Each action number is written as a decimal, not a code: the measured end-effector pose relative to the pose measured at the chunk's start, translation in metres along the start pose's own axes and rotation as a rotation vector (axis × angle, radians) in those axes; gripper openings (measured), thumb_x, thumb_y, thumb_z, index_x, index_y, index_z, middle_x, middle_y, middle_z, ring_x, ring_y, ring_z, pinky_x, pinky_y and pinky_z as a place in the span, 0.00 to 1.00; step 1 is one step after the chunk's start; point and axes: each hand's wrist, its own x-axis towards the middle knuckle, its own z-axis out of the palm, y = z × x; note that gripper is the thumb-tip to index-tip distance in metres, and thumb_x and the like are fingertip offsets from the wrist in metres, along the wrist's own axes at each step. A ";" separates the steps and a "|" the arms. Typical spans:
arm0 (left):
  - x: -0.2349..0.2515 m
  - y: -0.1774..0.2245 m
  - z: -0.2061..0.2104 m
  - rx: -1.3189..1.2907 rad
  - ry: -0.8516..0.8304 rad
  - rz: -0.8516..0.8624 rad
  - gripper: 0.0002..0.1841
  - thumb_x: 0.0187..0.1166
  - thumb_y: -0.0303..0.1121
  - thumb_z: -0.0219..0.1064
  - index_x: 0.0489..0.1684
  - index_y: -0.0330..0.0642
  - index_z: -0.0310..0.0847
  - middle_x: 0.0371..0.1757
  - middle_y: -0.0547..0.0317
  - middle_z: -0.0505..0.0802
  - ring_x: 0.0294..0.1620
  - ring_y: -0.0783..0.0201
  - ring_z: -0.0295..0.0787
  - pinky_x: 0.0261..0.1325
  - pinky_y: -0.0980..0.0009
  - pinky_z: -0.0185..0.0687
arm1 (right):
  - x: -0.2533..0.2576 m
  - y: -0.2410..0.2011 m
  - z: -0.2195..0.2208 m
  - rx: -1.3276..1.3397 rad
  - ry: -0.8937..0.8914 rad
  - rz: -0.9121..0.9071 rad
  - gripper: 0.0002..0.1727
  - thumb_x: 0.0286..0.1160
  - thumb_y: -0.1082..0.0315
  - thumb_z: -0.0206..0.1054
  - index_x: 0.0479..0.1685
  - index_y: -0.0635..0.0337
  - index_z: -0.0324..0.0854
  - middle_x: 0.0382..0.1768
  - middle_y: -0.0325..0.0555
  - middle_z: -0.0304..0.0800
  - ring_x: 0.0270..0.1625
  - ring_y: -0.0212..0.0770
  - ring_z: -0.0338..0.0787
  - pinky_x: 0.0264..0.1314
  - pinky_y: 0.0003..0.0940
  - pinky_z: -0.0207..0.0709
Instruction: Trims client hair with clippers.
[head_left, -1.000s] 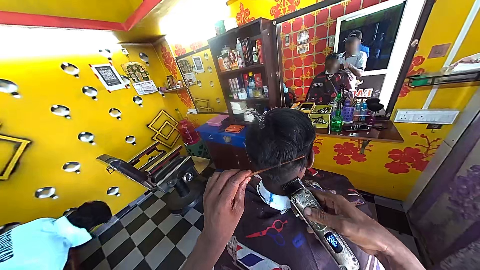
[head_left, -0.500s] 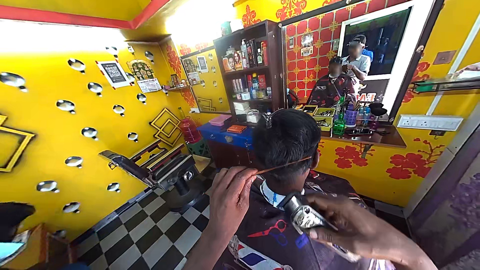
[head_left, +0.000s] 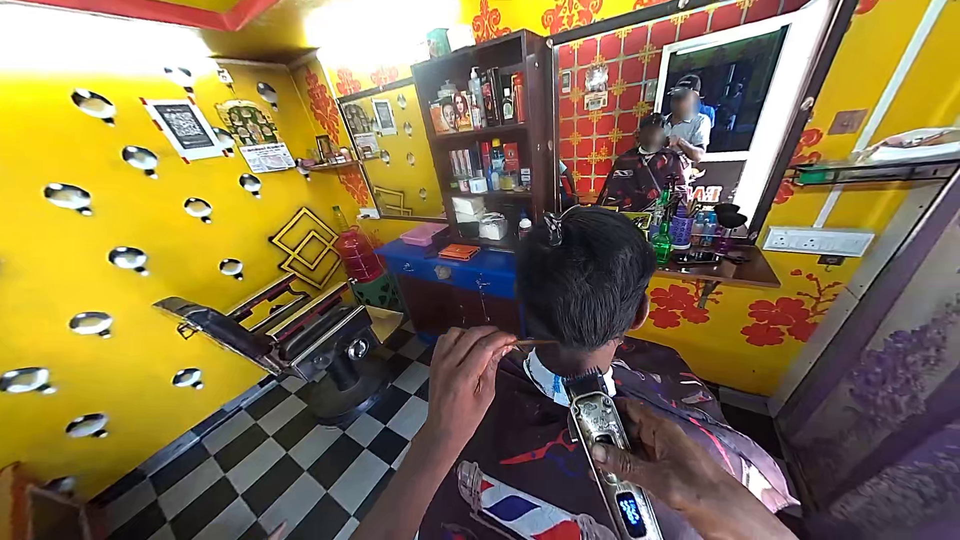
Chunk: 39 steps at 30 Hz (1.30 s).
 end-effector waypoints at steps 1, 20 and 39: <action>0.007 0.002 -0.001 0.004 0.033 0.020 0.09 0.84 0.36 0.66 0.52 0.53 0.93 0.54 0.68 0.93 0.52 0.69 0.85 0.56 0.67 0.79 | 0.003 -0.003 0.005 0.023 0.030 0.004 0.36 0.70 0.54 0.80 0.74 0.61 0.71 0.56 0.49 0.93 0.55 0.50 0.95 0.56 0.51 0.92; 0.041 -0.007 -0.008 -0.061 0.062 0.108 0.09 0.81 0.35 0.70 0.51 0.52 0.94 0.51 0.67 0.94 0.48 0.69 0.85 0.50 0.68 0.79 | 0.033 -0.016 0.038 -0.037 0.287 -0.165 0.31 0.70 0.52 0.80 0.66 0.60 0.73 0.51 0.47 0.94 0.49 0.50 0.97 0.50 0.50 0.95; 0.043 -0.010 -0.010 -0.102 0.011 0.105 0.09 0.80 0.36 0.70 0.51 0.52 0.95 0.50 0.69 0.94 0.50 0.71 0.87 0.53 0.70 0.83 | 0.026 0.005 0.051 -0.174 0.316 -0.190 0.35 0.70 0.48 0.79 0.70 0.56 0.72 0.51 0.38 0.94 0.50 0.40 0.96 0.51 0.45 0.95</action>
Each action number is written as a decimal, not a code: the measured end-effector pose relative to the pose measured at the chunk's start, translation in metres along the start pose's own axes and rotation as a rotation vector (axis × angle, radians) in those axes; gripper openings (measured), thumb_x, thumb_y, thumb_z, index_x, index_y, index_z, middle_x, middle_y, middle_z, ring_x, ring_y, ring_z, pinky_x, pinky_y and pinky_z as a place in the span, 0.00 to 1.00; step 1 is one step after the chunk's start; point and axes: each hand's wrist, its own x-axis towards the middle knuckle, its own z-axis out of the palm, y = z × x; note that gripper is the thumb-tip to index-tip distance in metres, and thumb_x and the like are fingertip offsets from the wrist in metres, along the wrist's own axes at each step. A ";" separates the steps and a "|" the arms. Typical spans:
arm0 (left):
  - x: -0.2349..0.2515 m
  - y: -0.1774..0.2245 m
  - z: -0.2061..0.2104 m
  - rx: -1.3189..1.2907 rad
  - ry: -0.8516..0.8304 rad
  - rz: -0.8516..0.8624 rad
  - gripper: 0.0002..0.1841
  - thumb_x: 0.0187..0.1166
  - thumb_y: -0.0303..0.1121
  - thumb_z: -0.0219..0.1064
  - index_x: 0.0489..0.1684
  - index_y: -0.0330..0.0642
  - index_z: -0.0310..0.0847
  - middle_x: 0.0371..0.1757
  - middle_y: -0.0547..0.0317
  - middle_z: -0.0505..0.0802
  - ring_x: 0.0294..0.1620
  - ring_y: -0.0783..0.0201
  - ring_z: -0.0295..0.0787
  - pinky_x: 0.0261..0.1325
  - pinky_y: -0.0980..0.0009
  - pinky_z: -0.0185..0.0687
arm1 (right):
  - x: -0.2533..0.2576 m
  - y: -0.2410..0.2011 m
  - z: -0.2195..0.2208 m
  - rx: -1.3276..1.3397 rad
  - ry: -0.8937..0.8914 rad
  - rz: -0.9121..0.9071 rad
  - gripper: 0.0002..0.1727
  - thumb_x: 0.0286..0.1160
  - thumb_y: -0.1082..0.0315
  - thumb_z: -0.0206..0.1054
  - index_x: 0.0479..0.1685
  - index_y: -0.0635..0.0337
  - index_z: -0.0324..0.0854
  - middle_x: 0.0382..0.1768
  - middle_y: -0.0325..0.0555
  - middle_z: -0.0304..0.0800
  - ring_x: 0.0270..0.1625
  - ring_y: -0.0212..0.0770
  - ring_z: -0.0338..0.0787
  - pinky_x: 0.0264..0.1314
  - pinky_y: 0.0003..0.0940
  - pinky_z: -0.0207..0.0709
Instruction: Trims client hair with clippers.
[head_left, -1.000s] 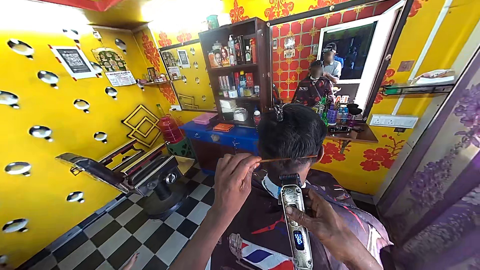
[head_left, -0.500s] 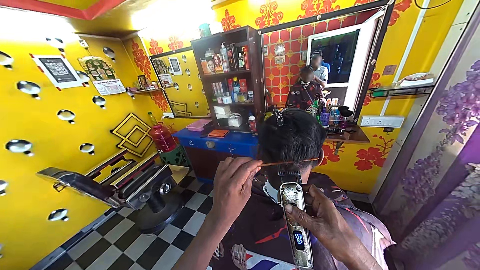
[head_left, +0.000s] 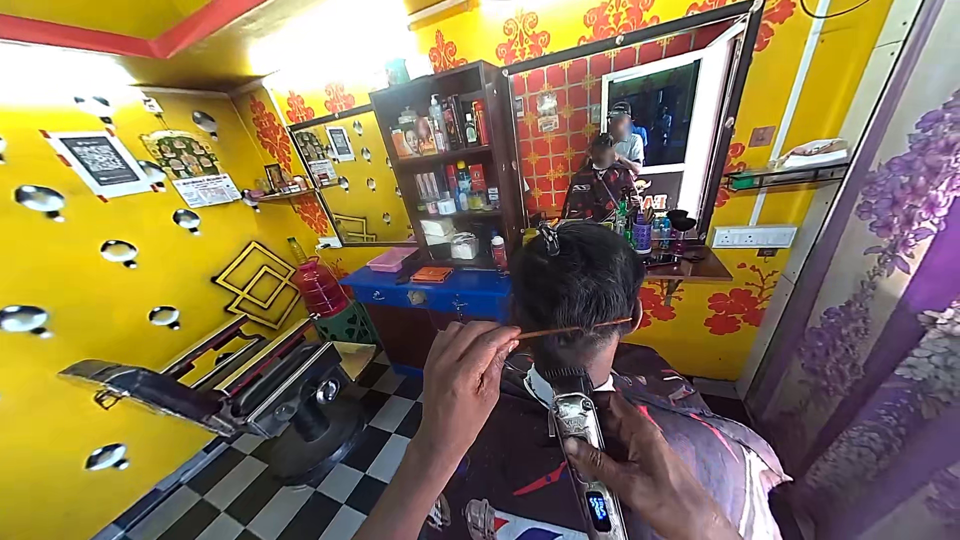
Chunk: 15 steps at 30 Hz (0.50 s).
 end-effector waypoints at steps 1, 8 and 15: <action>0.000 0.001 0.000 -0.001 -0.002 -0.001 0.09 0.80 0.36 0.70 0.51 0.52 0.95 0.50 0.68 0.94 0.50 0.71 0.87 0.53 0.71 0.83 | -0.002 0.000 -0.001 0.112 -0.016 0.055 0.33 0.72 0.51 0.78 0.69 0.60 0.73 0.51 0.43 0.94 0.50 0.45 0.96 0.52 0.48 0.94; 0.001 0.004 -0.001 0.018 -0.013 -0.002 0.09 0.80 0.36 0.70 0.51 0.51 0.95 0.50 0.67 0.94 0.49 0.70 0.87 0.53 0.70 0.83 | 0.008 -0.013 -0.012 0.262 0.003 0.051 0.29 0.75 0.54 0.76 0.67 0.64 0.75 0.52 0.51 0.93 0.51 0.52 0.96 0.52 0.51 0.93; 0.001 0.005 0.000 0.024 -0.026 -0.019 0.09 0.80 0.36 0.71 0.51 0.51 0.95 0.50 0.67 0.93 0.49 0.70 0.88 0.53 0.70 0.84 | 0.018 -0.025 -0.021 0.036 -0.046 -0.116 0.30 0.76 0.51 0.75 0.73 0.54 0.74 0.55 0.41 0.93 0.54 0.43 0.95 0.54 0.45 0.94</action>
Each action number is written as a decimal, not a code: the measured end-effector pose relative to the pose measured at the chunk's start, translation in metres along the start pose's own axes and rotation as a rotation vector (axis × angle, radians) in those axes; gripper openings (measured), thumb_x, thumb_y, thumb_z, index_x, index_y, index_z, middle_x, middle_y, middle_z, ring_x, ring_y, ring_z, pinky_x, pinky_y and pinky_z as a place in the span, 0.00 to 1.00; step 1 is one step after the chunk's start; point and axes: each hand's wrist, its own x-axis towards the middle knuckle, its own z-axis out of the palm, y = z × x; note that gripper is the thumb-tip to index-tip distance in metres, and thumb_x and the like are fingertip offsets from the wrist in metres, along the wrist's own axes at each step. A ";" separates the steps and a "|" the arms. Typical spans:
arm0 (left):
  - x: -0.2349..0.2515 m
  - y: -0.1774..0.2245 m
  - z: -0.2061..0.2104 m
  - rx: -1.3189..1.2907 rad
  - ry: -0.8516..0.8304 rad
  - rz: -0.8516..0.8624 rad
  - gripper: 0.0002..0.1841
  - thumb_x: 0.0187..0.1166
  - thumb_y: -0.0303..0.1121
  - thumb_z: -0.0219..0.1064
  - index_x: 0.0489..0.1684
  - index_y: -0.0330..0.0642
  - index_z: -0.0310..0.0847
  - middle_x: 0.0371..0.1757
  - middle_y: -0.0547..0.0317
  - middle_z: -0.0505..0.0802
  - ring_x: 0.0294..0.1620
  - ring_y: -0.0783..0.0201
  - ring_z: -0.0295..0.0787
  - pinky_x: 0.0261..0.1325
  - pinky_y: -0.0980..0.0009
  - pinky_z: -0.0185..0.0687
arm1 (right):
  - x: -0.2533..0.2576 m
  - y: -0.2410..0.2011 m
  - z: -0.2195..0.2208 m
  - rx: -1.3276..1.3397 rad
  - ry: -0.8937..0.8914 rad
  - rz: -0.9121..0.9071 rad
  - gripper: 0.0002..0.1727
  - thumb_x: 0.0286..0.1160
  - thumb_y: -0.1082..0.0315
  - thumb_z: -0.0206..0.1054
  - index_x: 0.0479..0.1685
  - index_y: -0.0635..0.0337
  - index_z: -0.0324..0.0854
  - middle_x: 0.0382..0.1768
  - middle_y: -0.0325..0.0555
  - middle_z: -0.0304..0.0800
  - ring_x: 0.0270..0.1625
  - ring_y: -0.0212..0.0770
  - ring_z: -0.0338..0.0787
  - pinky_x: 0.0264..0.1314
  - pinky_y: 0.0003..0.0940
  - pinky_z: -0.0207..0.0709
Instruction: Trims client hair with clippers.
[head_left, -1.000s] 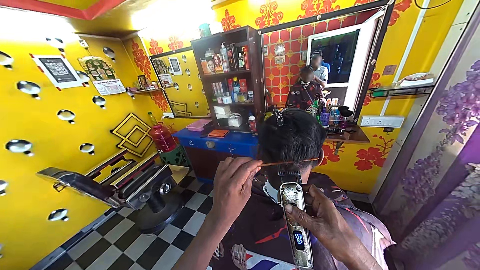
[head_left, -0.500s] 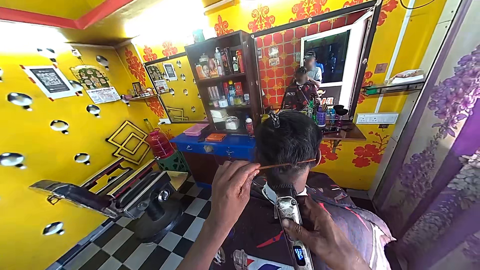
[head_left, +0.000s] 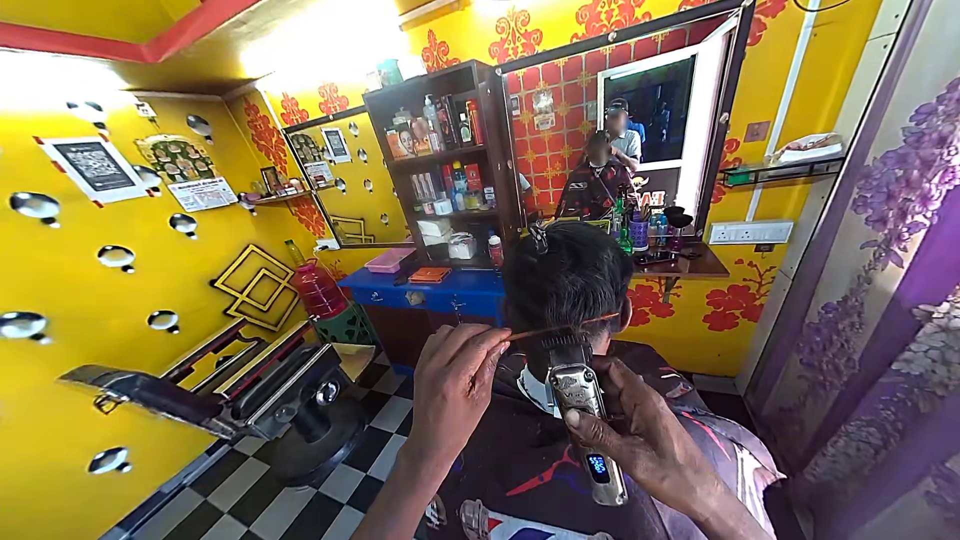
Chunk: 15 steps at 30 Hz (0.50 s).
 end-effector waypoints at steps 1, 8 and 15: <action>0.000 0.000 0.000 0.004 -0.001 -0.004 0.09 0.80 0.36 0.71 0.51 0.51 0.95 0.49 0.67 0.94 0.49 0.70 0.87 0.53 0.70 0.84 | -0.003 0.002 -0.005 -0.031 -0.022 0.028 0.30 0.75 0.50 0.75 0.73 0.52 0.74 0.54 0.39 0.94 0.52 0.42 0.95 0.53 0.44 0.94; -0.005 0.005 -0.001 0.018 0.002 -0.020 0.10 0.79 0.36 0.70 0.51 0.51 0.95 0.51 0.67 0.94 0.50 0.71 0.88 0.53 0.72 0.84 | -0.014 0.015 -0.037 0.270 -0.142 0.220 0.27 0.81 0.55 0.71 0.71 0.64 0.76 0.55 0.56 0.91 0.53 0.57 0.94 0.55 0.56 0.91; -0.006 0.007 -0.001 0.040 -0.003 -0.037 0.10 0.79 0.37 0.70 0.51 0.51 0.95 0.50 0.67 0.94 0.51 0.71 0.88 0.54 0.72 0.84 | 0.006 -0.011 -0.041 0.196 -0.185 0.073 0.25 0.80 0.55 0.71 0.69 0.62 0.77 0.54 0.53 0.92 0.54 0.51 0.94 0.57 0.50 0.90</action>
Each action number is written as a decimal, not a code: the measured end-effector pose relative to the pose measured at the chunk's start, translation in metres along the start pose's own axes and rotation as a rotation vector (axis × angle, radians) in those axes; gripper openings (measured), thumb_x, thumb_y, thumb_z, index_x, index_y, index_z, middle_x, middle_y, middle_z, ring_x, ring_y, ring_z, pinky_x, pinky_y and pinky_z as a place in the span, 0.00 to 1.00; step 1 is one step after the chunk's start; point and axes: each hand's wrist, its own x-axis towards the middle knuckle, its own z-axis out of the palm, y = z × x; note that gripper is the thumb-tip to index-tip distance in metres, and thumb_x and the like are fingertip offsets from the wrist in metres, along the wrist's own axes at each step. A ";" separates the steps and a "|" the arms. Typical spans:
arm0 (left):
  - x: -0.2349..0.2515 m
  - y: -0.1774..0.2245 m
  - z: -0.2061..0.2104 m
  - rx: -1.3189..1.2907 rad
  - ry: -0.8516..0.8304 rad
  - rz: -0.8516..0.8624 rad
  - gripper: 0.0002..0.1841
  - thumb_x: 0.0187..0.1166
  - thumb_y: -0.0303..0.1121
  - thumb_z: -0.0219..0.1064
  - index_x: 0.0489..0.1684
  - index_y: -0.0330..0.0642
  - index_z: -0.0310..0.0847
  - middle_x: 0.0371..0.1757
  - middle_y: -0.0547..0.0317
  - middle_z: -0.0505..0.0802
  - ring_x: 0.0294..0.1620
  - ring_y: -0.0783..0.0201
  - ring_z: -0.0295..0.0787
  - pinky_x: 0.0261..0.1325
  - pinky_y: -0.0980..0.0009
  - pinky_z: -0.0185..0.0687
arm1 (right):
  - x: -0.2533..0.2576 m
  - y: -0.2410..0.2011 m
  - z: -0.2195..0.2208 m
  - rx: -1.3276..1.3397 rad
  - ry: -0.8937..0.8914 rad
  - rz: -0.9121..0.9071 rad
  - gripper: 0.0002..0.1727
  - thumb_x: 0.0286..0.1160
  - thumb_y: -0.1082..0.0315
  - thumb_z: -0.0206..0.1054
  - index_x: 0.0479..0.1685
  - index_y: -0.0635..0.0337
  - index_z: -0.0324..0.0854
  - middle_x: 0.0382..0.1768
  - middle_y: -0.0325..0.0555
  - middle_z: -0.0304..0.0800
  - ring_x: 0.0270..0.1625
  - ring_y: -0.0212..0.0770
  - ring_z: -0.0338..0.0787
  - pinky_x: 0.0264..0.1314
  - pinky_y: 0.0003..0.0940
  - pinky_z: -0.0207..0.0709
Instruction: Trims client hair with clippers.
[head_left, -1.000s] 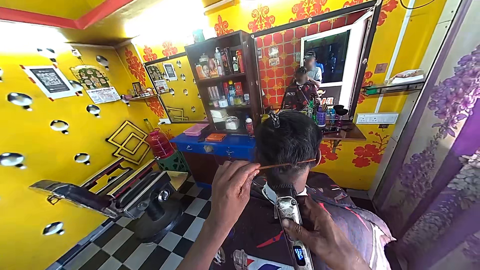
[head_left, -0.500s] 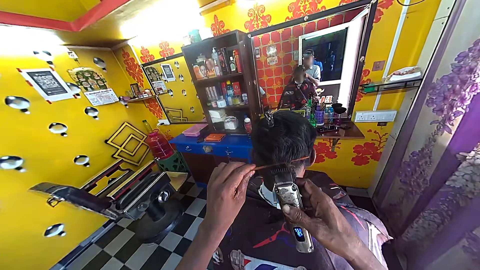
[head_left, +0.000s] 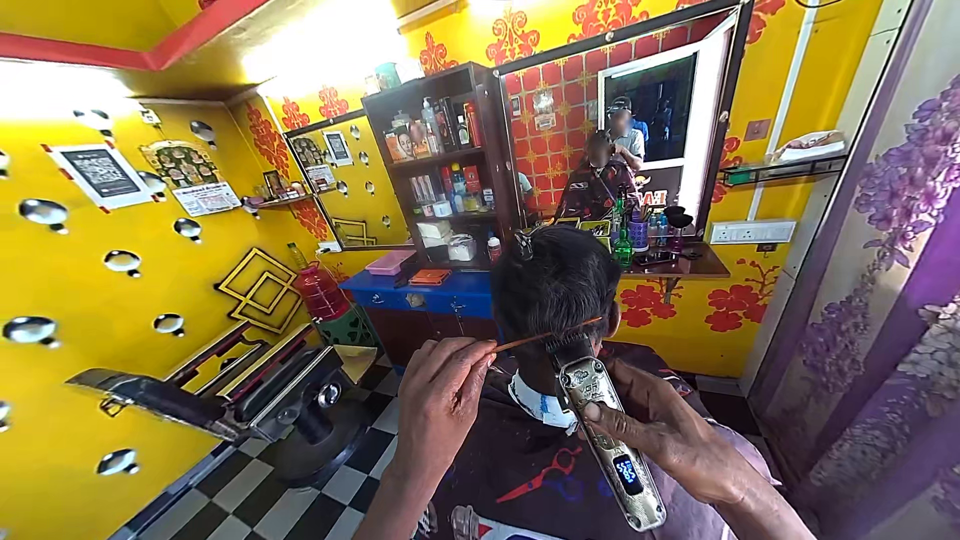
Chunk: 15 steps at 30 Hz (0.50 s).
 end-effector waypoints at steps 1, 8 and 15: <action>-0.001 0.001 0.000 0.001 -0.001 -0.006 0.10 0.79 0.36 0.70 0.51 0.51 0.95 0.50 0.67 0.94 0.50 0.71 0.88 0.54 0.72 0.84 | -0.002 0.002 -0.002 -0.051 -0.010 -0.014 0.26 0.80 0.55 0.72 0.71 0.59 0.76 0.55 0.50 0.92 0.55 0.50 0.94 0.58 0.48 0.90; -0.005 0.006 0.000 0.005 -0.001 -0.037 0.10 0.78 0.36 0.71 0.51 0.50 0.96 0.51 0.66 0.94 0.51 0.71 0.89 0.54 0.72 0.85 | -0.014 0.024 -0.021 0.149 -0.063 0.180 0.25 0.82 0.56 0.69 0.69 0.64 0.78 0.56 0.59 0.90 0.53 0.58 0.94 0.54 0.56 0.91; -0.005 0.011 -0.001 0.026 0.006 -0.048 0.10 0.78 0.37 0.71 0.50 0.50 0.96 0.49 0.66 0.94 0.50 0.72 0.89 0.53 0.73 0.86 | 0.003 -0.002 -0.023 0.095 -0.111 0.071 0.25 0.81 0.55 0.70 0.69 0.63 0.78 0.54 0.56 0.91 0.53 0.53 0.94 0.56 0.51 0.91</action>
